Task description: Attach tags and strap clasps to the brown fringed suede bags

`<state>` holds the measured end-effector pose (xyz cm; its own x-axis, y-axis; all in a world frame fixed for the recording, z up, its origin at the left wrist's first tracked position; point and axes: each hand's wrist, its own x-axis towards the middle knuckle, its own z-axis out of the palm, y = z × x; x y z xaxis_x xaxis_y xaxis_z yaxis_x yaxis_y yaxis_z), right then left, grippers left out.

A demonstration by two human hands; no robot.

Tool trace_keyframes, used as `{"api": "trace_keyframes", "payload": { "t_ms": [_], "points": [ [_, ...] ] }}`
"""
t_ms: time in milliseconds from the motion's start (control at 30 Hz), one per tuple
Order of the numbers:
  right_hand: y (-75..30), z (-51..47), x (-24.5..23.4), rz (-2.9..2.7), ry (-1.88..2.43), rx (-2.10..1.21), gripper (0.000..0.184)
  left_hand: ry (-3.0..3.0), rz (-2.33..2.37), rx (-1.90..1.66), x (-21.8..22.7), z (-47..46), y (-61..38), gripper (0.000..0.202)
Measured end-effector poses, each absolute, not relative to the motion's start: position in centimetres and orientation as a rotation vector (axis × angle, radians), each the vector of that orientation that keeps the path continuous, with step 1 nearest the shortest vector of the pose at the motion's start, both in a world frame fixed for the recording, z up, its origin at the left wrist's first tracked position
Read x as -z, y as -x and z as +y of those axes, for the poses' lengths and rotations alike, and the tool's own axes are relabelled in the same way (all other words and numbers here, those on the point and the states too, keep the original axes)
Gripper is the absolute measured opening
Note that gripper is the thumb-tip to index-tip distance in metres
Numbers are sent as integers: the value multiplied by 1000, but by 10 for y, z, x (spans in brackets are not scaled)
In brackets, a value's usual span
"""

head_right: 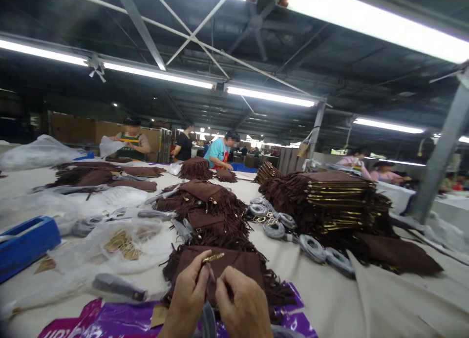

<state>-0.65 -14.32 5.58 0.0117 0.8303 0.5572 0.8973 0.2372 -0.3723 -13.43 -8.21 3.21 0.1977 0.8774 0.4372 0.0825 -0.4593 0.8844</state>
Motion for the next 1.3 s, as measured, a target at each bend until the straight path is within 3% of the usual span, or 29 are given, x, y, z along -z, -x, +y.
{"api": "trace_keyframes", "payload": {
  "t_ms": [367, 500, 667, 833, 933, 1067, 1100, 1233, 1300],
  "points": [
    [6, -144, -54, -1721, 1414, -76, 27, -1734, 633, -1246, -38, -98, 122, 45],
    [-5, -170, -55, -1525, 1361, -17, 14, -1957, 702, -1137, -65, -99, 123, 44],
    [-21, -192, -73, -1367, 1279, 237, 20, -2517, 624, -1042, -116, -113, 115, 39],
    [-37, -193, -89, -1633, 1125, -136, 24, -2700, 364, -914, -155, -121, 99, 39],
    [-51, -202, -82, -1420, 1151, -329, 23, -2636, 195, -686, -139, -106, 107, 43],
    [-78, -220, -74, -1022, 973, -559, 20, -2752, 468, -352, -71, -72, 133, 74],
    [-84, -223, -74, -988, 913, -610, 21, -2817, 566, -281, -53, -64, 138, 71],
    [-91, -220, -83, -975, 806, -753, 20, -2916, 716, -137, -24, -37, 143, 15],
    [-86, -214, -89, -1004, 759, -824, 20, -2861, 693, -138, -35, -25, 137, 20]
  ]
}}
